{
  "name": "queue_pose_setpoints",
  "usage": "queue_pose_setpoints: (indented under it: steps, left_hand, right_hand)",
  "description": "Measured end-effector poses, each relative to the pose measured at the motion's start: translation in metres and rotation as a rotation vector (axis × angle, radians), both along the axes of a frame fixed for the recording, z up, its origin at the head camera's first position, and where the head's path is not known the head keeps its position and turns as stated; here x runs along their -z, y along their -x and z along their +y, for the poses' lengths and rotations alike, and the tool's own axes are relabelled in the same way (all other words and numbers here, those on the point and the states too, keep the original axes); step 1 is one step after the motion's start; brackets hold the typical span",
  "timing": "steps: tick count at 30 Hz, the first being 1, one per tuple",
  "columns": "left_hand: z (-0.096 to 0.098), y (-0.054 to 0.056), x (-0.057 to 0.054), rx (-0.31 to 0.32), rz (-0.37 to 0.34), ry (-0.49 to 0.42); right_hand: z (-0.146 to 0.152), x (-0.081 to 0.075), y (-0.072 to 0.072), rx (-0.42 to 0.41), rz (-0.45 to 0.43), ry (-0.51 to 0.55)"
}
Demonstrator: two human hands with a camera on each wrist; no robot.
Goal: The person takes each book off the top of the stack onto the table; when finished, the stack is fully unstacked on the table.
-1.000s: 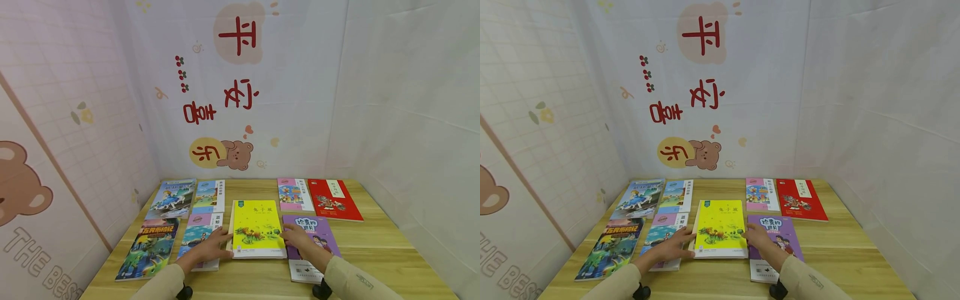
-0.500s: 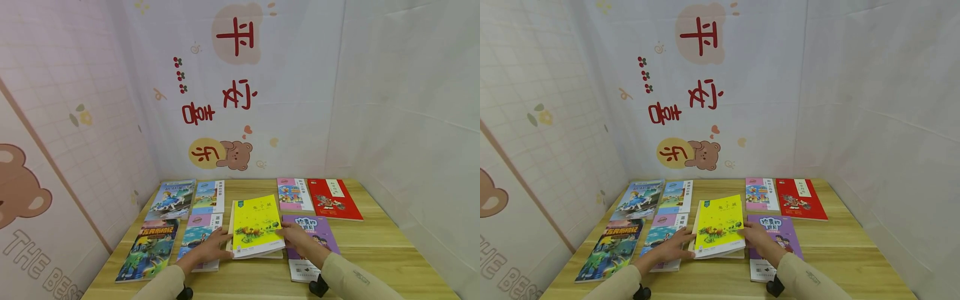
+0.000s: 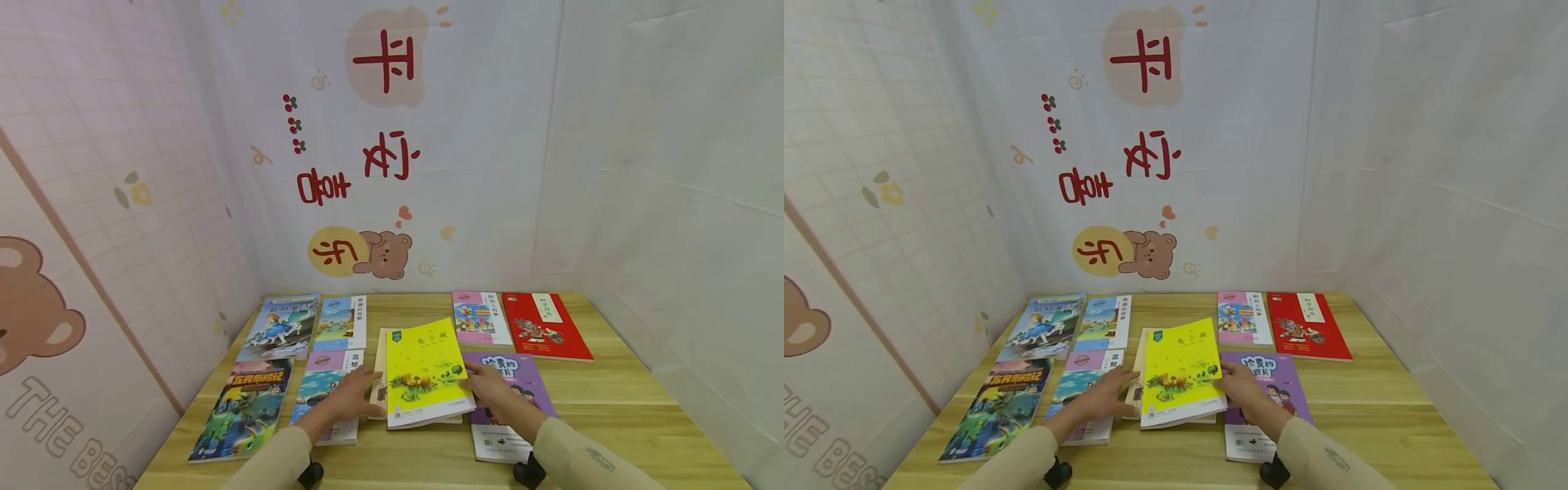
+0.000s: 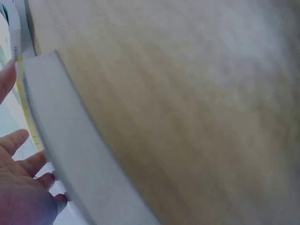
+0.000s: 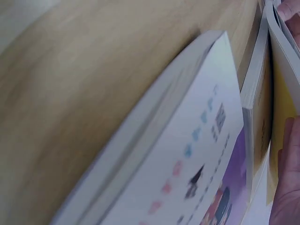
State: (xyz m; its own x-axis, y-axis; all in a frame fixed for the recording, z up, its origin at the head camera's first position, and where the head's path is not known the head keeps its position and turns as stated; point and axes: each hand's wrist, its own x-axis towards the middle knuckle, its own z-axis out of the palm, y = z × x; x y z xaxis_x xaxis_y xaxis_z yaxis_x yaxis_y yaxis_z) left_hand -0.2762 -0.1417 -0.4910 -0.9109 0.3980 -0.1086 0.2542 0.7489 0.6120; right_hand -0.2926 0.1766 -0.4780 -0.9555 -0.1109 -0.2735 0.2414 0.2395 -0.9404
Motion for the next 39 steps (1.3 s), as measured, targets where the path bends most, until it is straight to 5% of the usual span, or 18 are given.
queue_pose_setpoints:
  steps: [15, 26, 39]
  left_hand:
    - [0.004, 0.000, 0.004, 0.027, 0.001, 0.035]
    - [0.006, -0.001, 0.003, 0.034, 0.010, 0.028]
    - [0.000, -0.003, 0.002, 0.037, 0.018, 0.004]
  right_hand:
    - [0.024, -0.002, -0.012, 0.036, -0.038, -0.146]
    - [0.040, 0.002, -0.019, 0.060, 0.019, 0.030]
    - [0.091, -0.001, -0.027, 0.077, 0.002, 0.058]
